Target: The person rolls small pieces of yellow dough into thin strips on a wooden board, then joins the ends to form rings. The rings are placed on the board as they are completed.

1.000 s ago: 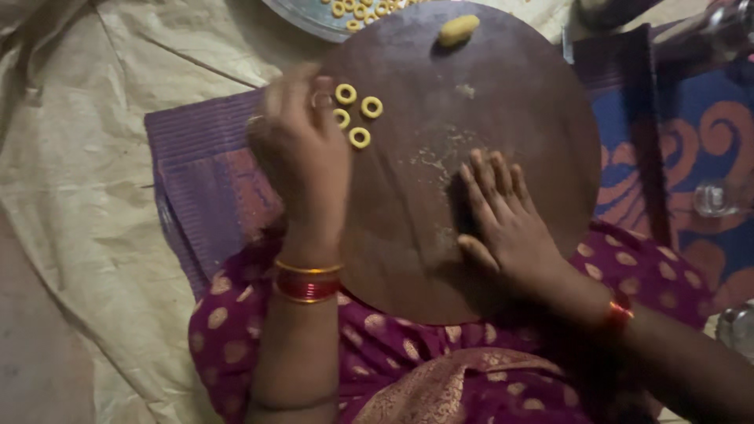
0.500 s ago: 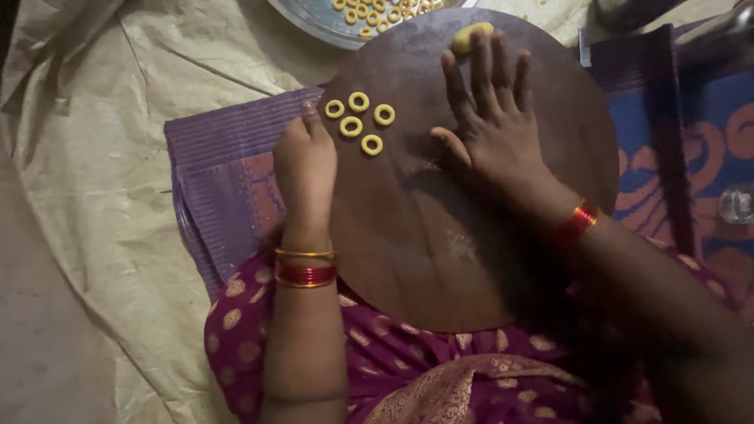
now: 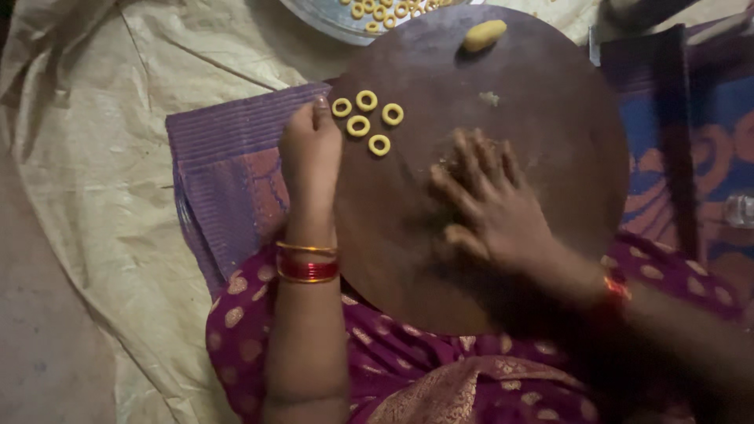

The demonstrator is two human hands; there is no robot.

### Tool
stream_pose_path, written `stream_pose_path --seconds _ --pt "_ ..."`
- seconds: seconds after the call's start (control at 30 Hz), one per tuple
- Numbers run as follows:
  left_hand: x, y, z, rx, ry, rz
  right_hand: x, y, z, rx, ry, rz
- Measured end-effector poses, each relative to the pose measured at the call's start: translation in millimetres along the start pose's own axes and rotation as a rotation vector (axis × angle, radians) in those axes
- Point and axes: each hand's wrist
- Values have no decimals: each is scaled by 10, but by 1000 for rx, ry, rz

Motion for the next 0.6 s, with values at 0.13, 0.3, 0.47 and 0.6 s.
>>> stream_pose_path --seconds 0.13,0.3,0.47,0.6 --pt "36 -27 16 1 -20 -89 -526 180 596 -54 -119 -130" --pt "49 -24 33 -30 -87 -100 -318 55 323 -191 5 -16" --pt "59 -56 8 66 108 -214 234 -117 -495 -122 125 157" --pt "115 -91 93 26 -15 -261 133 -46 -292 -44 70 61"
Point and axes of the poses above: each hand's wrist, its own z-axis towards the middle knuckle, its own y-axis out of the back of the hand, x = y × z, and after that the axes turned 13 degrees about y, right-handed
